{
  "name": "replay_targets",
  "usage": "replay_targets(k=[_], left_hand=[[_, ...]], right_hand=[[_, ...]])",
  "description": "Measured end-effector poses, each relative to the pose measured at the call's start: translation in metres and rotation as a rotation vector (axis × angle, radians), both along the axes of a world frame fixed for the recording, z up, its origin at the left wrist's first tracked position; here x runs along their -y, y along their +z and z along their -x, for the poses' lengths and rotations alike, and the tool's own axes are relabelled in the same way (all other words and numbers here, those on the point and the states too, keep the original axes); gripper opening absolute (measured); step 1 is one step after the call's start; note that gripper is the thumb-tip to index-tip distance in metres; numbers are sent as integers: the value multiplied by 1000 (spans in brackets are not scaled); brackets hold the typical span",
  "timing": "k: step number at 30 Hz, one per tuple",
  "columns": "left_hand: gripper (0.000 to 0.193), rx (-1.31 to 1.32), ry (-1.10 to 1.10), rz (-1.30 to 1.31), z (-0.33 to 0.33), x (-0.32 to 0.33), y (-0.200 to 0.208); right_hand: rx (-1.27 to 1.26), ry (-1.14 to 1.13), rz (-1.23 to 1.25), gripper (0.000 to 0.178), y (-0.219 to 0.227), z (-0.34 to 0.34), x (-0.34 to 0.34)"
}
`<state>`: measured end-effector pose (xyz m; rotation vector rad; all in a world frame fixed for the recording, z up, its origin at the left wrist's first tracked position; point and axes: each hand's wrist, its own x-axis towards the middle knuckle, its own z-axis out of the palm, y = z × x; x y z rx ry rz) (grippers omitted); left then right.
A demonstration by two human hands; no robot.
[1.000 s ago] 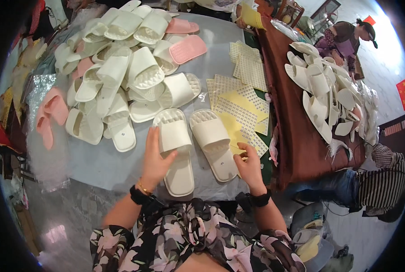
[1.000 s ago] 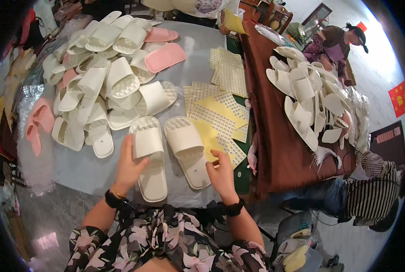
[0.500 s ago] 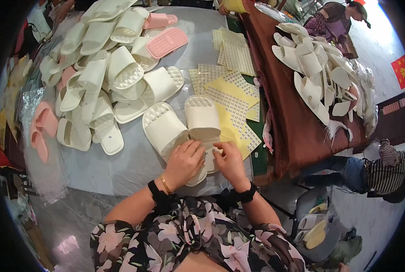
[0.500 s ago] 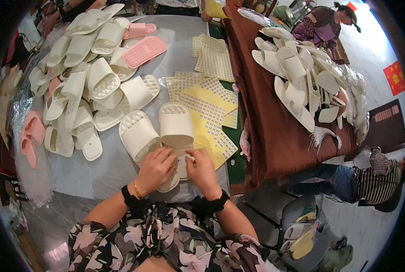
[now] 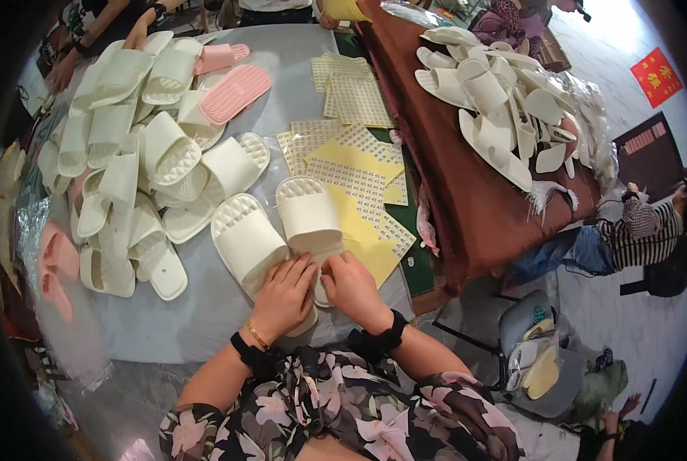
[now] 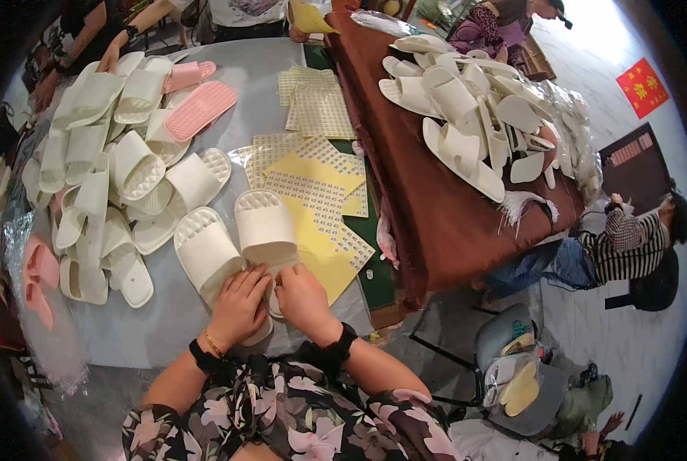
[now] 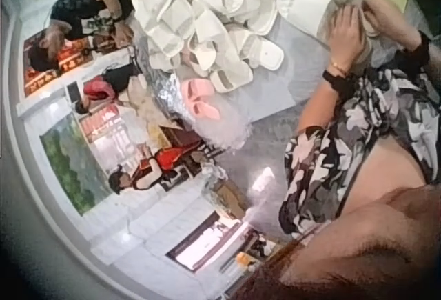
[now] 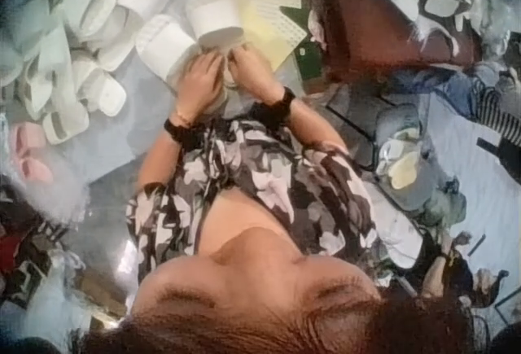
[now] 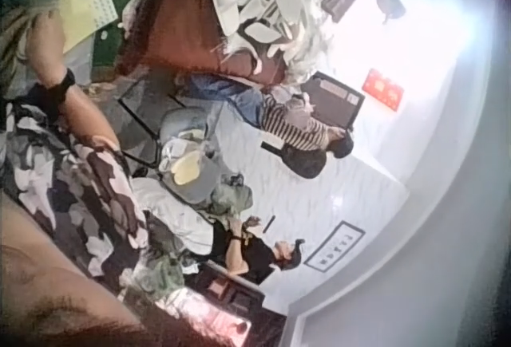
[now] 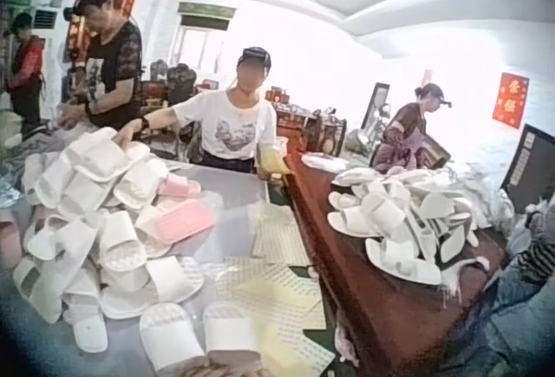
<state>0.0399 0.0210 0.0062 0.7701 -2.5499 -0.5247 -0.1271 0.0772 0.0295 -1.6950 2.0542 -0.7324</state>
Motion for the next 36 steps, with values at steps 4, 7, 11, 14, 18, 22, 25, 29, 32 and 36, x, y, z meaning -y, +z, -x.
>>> replay_targets(k=[4,7,11,14,18,22,25,29,32,36], left_hand=[[52,7,0,-1,1,0,3],[53,2,9,0,0,0,-1],[52,-2,12,-2,1,1,0],[50,-8,12,5,1,2,1],[50,3,15,-16,0,1,-1],[49,-3,20,-1,0,0,2],[49,-12,21,1,0,0,3],[49,-22,24,17,0,0,1],[49,-20,27,6,-2,0,2],[49,-11,35,-7,-1,0,4]], right_hand=[[-24,17,-114,14,-6,-1,6],[-19,47,-108,15,-5,2,7],[82,-10,-2,14,-2,-1,4],[-2,14,16,15,0,-4,0],[-11,16,-7,15,-5,-3,2],[15,7,36,17,-10,-2,2],[18,-12,9,17,-4,-3,-1],[11,7,3,17,-7,-2,0],[19,23,-29,17,-6,-1,2],[61,-18,-30,13,-7,2,5]])
